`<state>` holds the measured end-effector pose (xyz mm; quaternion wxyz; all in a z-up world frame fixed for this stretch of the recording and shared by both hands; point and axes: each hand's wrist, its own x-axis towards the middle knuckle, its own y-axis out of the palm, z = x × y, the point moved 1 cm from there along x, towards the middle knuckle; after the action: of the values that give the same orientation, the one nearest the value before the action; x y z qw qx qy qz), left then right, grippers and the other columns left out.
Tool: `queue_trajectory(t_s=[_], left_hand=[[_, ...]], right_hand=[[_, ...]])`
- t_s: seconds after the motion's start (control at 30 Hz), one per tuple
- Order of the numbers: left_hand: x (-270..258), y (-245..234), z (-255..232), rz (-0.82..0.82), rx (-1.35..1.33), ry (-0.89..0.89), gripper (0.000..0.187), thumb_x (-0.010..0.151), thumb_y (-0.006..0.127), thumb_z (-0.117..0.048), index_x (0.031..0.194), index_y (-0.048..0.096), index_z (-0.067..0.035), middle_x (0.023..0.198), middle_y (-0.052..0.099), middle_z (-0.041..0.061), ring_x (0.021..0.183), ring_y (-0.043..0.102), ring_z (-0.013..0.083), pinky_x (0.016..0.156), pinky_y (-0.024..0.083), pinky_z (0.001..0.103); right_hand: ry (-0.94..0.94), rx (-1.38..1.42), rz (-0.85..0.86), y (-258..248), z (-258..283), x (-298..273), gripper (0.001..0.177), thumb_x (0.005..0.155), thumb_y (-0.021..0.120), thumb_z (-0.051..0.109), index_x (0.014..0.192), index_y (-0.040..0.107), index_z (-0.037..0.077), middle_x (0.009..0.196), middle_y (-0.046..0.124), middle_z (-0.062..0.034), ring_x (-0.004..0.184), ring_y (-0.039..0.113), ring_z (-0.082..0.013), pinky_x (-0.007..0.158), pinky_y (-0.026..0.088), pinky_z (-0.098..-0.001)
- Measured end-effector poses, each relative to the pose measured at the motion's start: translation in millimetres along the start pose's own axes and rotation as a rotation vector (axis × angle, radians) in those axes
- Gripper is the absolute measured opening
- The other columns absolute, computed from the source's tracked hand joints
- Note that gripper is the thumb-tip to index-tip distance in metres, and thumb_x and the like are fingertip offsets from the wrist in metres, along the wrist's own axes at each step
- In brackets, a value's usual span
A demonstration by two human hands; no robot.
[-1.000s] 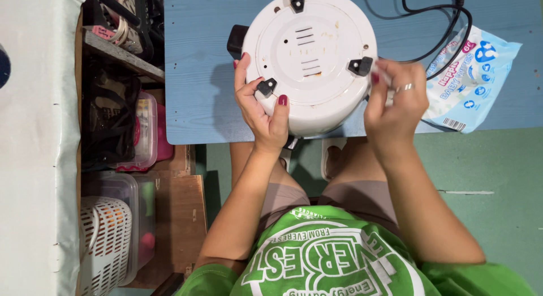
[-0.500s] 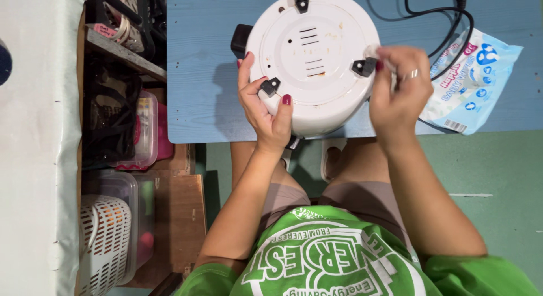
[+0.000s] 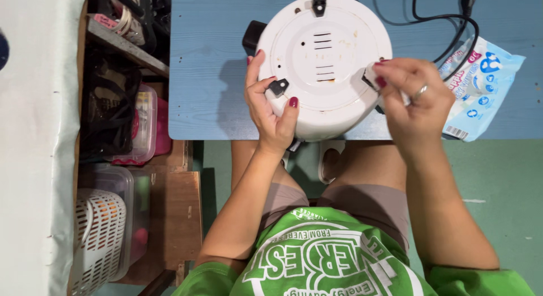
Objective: The person wipes the underside of a white electric appliance using a white wipe. They rotate the appliance to clean different areas, including around the vents and feet, while seated with the appliance on their lap.
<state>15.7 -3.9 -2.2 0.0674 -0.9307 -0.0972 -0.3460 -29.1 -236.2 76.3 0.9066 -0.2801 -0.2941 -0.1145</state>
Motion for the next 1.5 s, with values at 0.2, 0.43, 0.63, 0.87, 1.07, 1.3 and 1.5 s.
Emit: queue_trajectory(t_s=[0.2, 0.43, 0.63, 0.87, 1.07, 1.3, 1.5], left_hand=[[1.7, -2.9, -4.0, -0.004, 0.044, 0.01, 0.042, 0.1, 0.064, -0.035, 0.127, 0.045, -0.008, 0.16, 0.038, 0.021, 0.155, 0.03, 0.0397, 0.133, 0.02, 0.053], [2.8, -1.7, -5.0, -0.026, 0.051, 0.018, 0.042, 0.1, 0.064, -0.035, 0.127, 0.046, -0.008, 0.164, 0.039, 0.022, 0.154, 0.032, 0.0412, 0.131, 0.021, 0.052], [4.6, -3.4, -9.9, -0.049, 0.06, 0.043, 0.041, 0.1, 0.063, -0.034, 0.127, 0.046, -0.008, 0.159, 0.04, 0.02, 0.153, 0.036, 0.039, 0.131, 0.022, 0.051], [3.5, -5.0, -12.6, -0.039, 0.091, 0.029, 0.045, 0.099, 0.062, -0.033, 0.131, 0.044, -0.008, 0.165, 0.038, 0.022, 0.153, 0.033, 0.041, 0.129, 0.021, 0.052], [3.9, 2.7, -4.8, -0.073, -0.197, 0.079, 0.075, 0.101, 0.065, -0.025, 0.157, 0.017, -0.015, 0.168, 0.018, 0.025, 0.154, 0.032, 0.0366, 0.132, 0.024, 0.048], [-2.8, 6.0, 0.0, -0.095, -0.238, 0.057, 0.095, 0.098, 0.067, -0.021, 0.166, 0.0, -0.018, 0.171, 0.005, 0.028, 0.158, 0.025, 0.0377, 0.133, 0.025, 0.047], [-3.1, 5.2, 2.6, -0.11, -0.132, 0.064, 0.1, 0.094, 0.069, -0.021, 0.165, -0.001, -0.017, 0.173, 0.002, 0.028, 0.159, 0.017, 0.0436, 0.134, 0.018, 0.05]], right_hand=[[0.055, -0.093, 0.096, -8.0, -17.1, 53.2, 0.035, 0.085, 0.063, -0.017, 0.111, 0.078, 0.002, 0.107, 0.073, -0.0151, 0.092, 0.069, -0.0198, 0.079, 0.055, -0.0281], [-0.339, -0.397, 0.157, 23.4, -30.3, 109.2, 0.03, 0.082, 0.068, -0.013, 0.106, 0.081, 0.001, 0.098, 0.074, -0.0184, 0.082, 0.074, -0.0269, 0.076, 0.058, -0.0307], [-0.371, -0.541, 0.235, 61.8, -0.6, 107.4, 0.023, 0.079, 0.074, -0.004, 0.098, 0.083, 0.006, 0.088, 0.075, -0.0169, 0.078, 0.071, -0.0312, 0.076, 0.058, -0.0361], [-0.058, -0.062, 0.29, 68.8, -13.2, 153.0, 0.02, 0.088, 0.07, -0.001, 0.103, 0.079, 0.01, 0.099, 0.076, -0.009, 0.084, 0.075, -0.0191, 0.074, 0.06, -0.0301], [-0.562, -0.611, 0.453, 99.0, -11.2, 146.7, 0.011, 0.077, 0.074, 0.003, 0.085, 0.08, 0.008, 0.097, 0.077, -0.0085, 0.092, 0.071, -0.031, 0.084, 0.058, -0.0397], [-0.419, -0.308, 0.52, 121.9, 14.1, 144.1, 0.025, 0.079, 0.067, -0.003, 0.098, 0.08, 0.007, 0.103, 0.076, -0.0122, 0.091, 0.072, -0.0305, 0.087, 0.058, -0.0386], [-0.328, -0.008, 0.825, 130.9, 56.2, 123.3, 0.037, 0.069, 0.065, -0.008, 0.1, 0.081, 0.007, 0.098, 0.076, -0.0154, 0.083, 0.073, -0.03, 0.079, 0.058, -0.0376]])
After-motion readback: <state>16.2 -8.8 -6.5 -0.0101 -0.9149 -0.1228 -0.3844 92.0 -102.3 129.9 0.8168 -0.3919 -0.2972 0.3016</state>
